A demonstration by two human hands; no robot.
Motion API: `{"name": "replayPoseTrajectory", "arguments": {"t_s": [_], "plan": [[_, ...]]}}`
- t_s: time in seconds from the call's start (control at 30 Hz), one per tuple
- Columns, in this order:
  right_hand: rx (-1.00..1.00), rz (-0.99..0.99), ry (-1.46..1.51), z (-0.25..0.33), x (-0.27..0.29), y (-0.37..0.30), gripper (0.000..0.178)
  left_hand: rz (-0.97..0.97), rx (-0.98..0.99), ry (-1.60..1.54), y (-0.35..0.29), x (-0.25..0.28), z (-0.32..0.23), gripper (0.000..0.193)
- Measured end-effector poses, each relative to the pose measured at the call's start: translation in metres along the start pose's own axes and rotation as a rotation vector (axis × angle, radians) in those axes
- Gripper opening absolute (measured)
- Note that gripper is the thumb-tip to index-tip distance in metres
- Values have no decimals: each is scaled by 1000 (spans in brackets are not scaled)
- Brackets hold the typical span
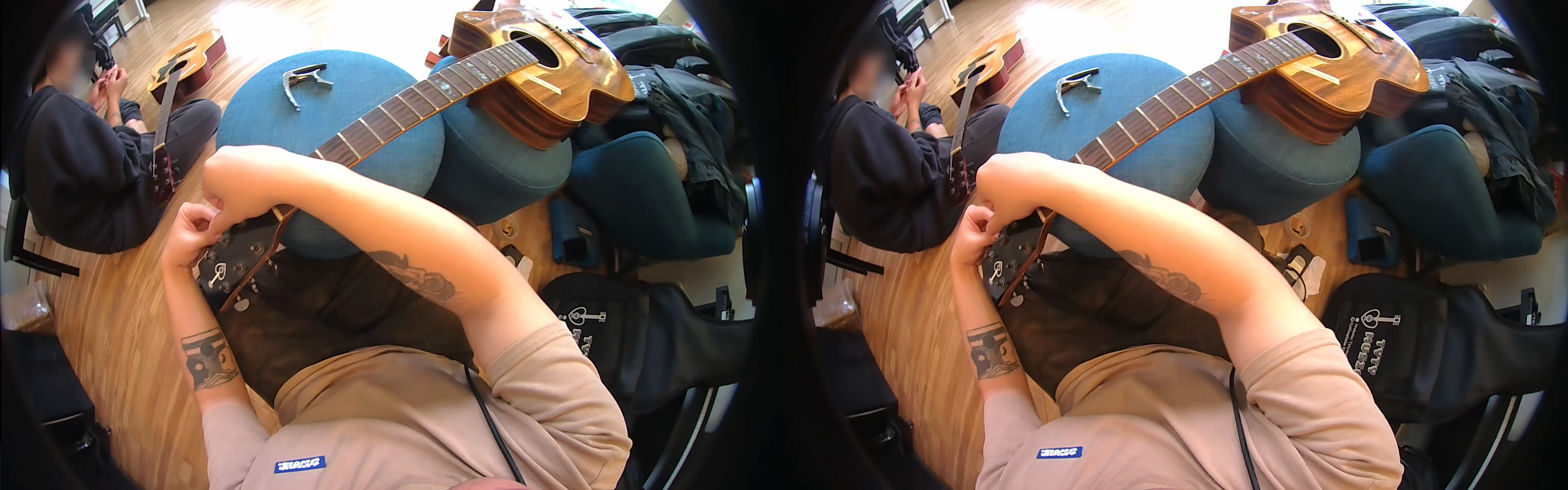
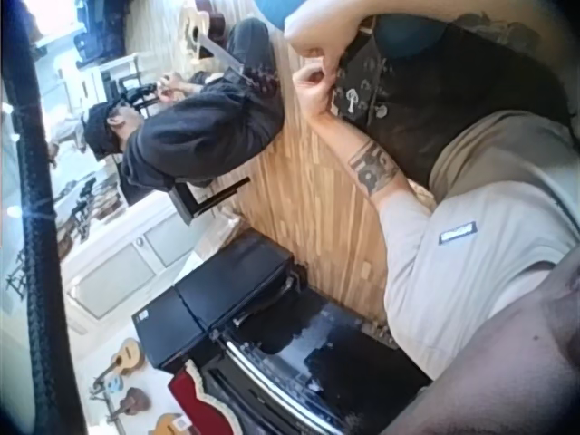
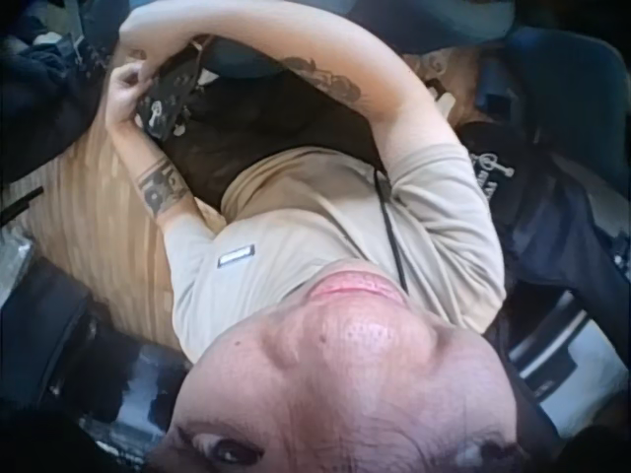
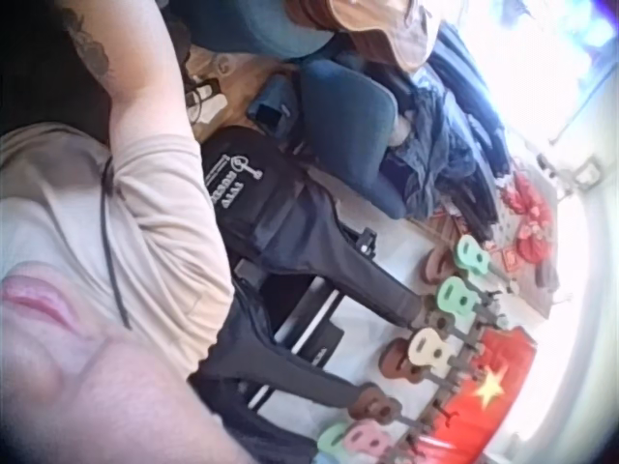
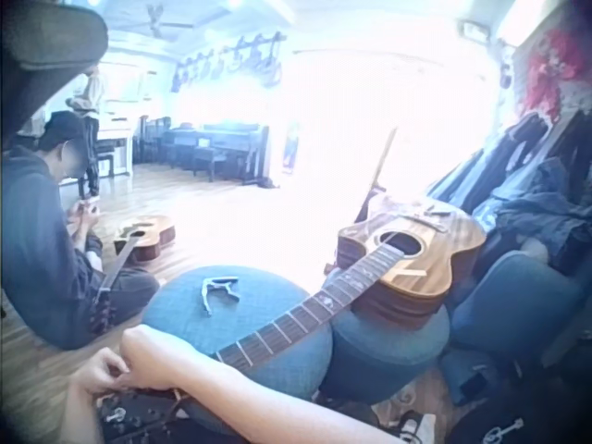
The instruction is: The person sits on the floor and tunes an acoustic guitar by turning the tuning pegs on the headstock. They adjust the tension of the strings and pluck them to check the pitch, repeating the process for multiple strings.
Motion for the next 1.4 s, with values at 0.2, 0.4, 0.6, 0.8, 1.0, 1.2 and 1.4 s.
{"name": "replayPoseTrajectory", "arguments": {"t_s": [0.2, 0.4, 0.6, 0.8, 1.0, 1.2, 1.4], "plan": [[10, -18, -112, 2, 5, -8, 36, 34, 36, 42, 6, -13, -3, 26], [-59, -140, -241, 17, 12, -19, 32, 222, 51, -204, 5, -38, -17, 34], [-76, -194, -300, 26, 17, -21, 29, 166, 26, 20, 7, -20, -13, 22], [-120, -133, -272, 25, 9, -24, 31, 235, 66, -45, 21, -39, -9, 20], [-92, -149, -219, 30, 12, -26, 33, 369, 63, -258, 11, -46, -12, 21], [-76, -186, -205, 26, 16, -24, 31, 319, 9, -239, 12, -39, -1, 17], [-105, -152, -205, 20, 8, -22, 30, 223, 134, -104, 19, -41, 3, 26]]}}
Point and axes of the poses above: each hand's wrist, its own y-axis towards the middle knuckle, its own x-axis out of the back of the hand, z = x × y, the point moved 7 cm from there along y, towards the middle knuckle, and after that the axes turned 10 degrees about -y, right-handed, at the moved point
